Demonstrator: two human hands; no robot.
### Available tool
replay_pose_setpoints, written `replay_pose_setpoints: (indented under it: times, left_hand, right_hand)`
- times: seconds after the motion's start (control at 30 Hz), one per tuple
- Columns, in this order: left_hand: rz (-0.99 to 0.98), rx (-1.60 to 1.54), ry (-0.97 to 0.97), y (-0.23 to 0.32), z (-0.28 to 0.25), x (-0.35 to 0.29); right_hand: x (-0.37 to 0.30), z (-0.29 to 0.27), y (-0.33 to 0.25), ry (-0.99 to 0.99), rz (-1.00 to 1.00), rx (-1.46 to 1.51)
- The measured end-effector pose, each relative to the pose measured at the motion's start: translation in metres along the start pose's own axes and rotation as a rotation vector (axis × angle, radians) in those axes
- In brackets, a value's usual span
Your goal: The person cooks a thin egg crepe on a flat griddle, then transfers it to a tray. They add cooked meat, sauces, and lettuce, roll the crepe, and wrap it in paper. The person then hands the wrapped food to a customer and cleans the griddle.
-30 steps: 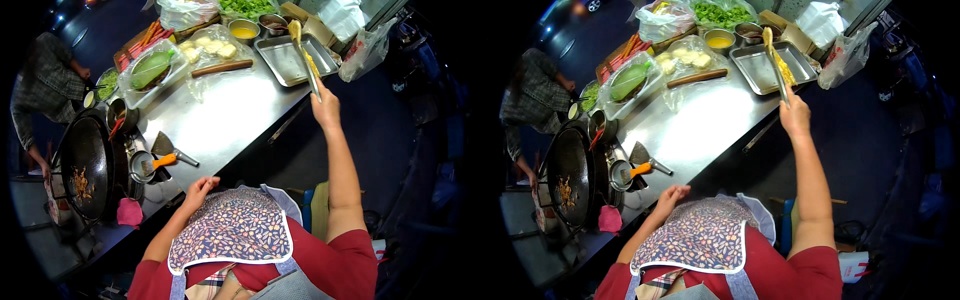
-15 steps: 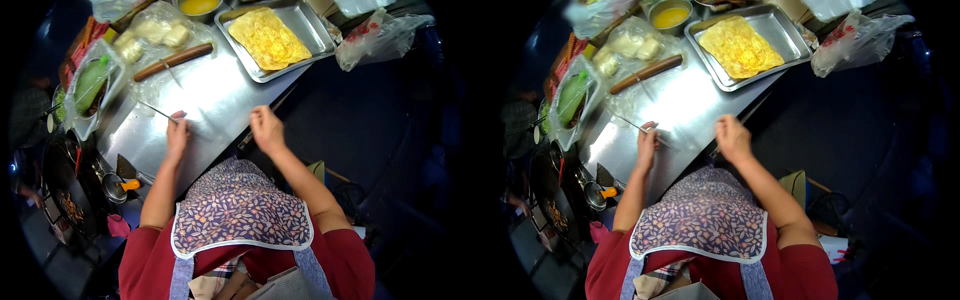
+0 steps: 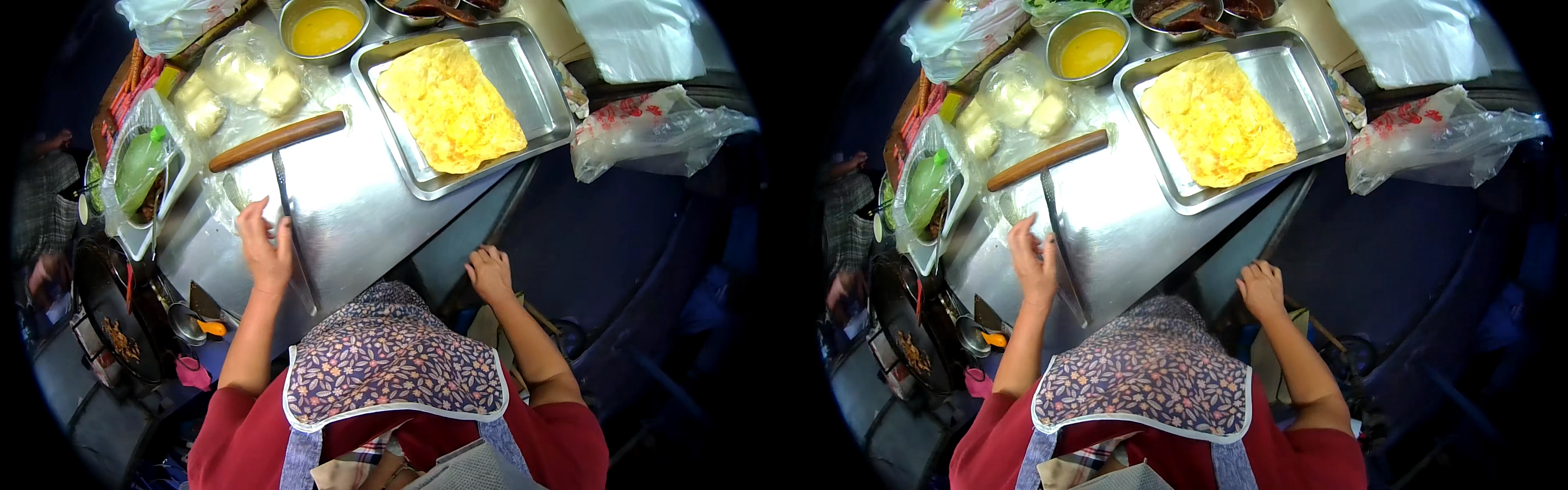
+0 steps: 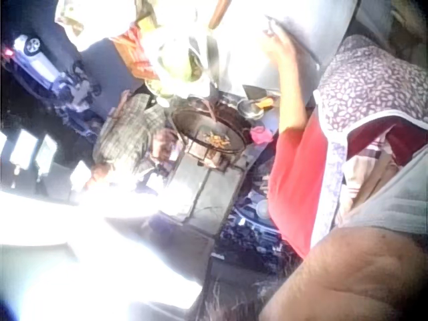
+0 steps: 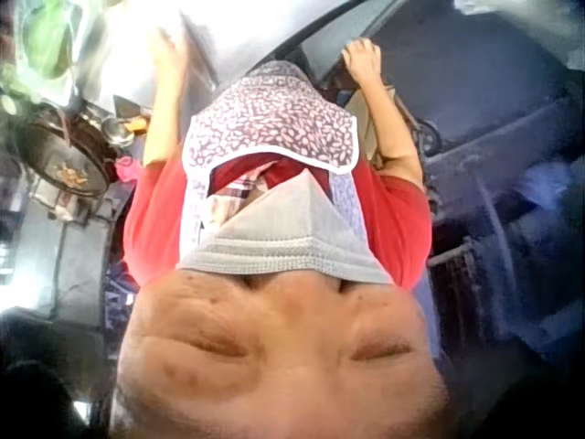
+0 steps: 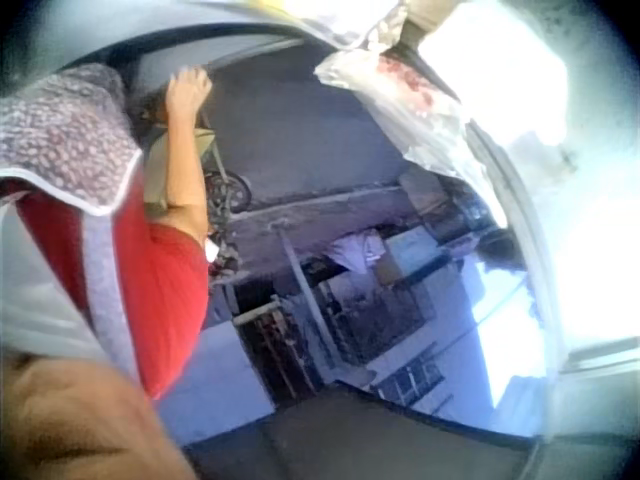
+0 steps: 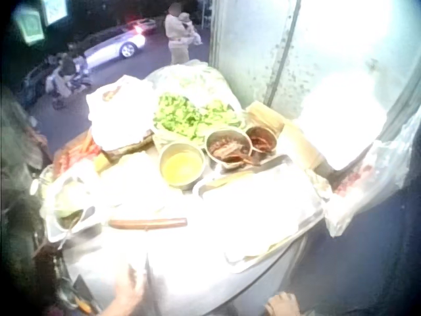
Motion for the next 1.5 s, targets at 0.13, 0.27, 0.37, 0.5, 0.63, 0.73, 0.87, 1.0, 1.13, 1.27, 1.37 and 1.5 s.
replay_pose_setpoints:
  times: [0.13, 0.27, 0.37, 0.5, 0.63, 0.73, 0.87, 1.0, 1.13, 1.27, 1.37, 1.5]
  left_hand:
    - [0.271, -0.147, -0.175, 0.066, 0.055, 0.021]
    - [0.49, -0.248, -0.295, 0.137, 0.112, 0.036]
    - [0.493, -0.175, -0.386, 0.162, 0.157, 0.04]
    - [0.47, 0.139, -0.393, 0.16, 0.193, 0.044]
    - [0.431, 0.371, -0.324, 0.152, 0.192, 0.044]
    - [0.367, 0.429, -0.275, 0.149, 0.184, 0.036]
    - [0.241, 0.253, -0.166, 0.154, 0.189, 0.033]
    - [0.087, 0.276, -0.138, 0.153, 0.185, 0.026]
    - [0.017, 0.269, -0.058, 0.164, 0.184, 0.022]
    - [-0.037, 0.351, 0.052, 0.171, 0.184, 0.029]
    - [-0.09, 0.393, 0.099, 0.165, 0.186, 0.021]
    - [-0.1, 0.407, 0.034, 0.168, 0.19, 0.023]
  right_hand:
    - [-0.013, -0.03, 0.041, -0.039, 0.281, 0.179]
    - [0.035, -0.11, 0.059, 0.306, 0.315, 0.458]
    - [0.118, -0.183, 0.049, 0.497, 0.144, 0.536]
    - [0.248, -0.235, 0.033, 0.526, -0.033, 0.498]
    - [0.354, -0.252, 0.022, 0.514, -0.194, 0.386]
    - [0.382, -0.265, -0.012, 0.615, -0.495, 0.133]
    - [0.374, -0.321, -0.024, 0.664, -0.676, 0.193]
    - [0.328, -0.357, -0.011, 0.527, -0.692, 0.856]
    - [0.289, -0.314, 0.0, 0.364, -0.727, 0.742]
    - [0.212, -0.219, -0.005, 0.516, -1.072, 0.244]
    - [0.163, -0.217, 0.017, 0.271, -1.136, 0.447]
    - [0.214, -0.189, 0.056, -0.016, -0.459, 1.01]
Point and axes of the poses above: each hand's wrist, its own x-axis towards the middle knuckle, its own z-axis out of the palm, y = z × x, the point moved 5 cm from there along x, towards the middle knuckle, and after that the axes turned 3 degrees about -x, right-handed, at the moved point
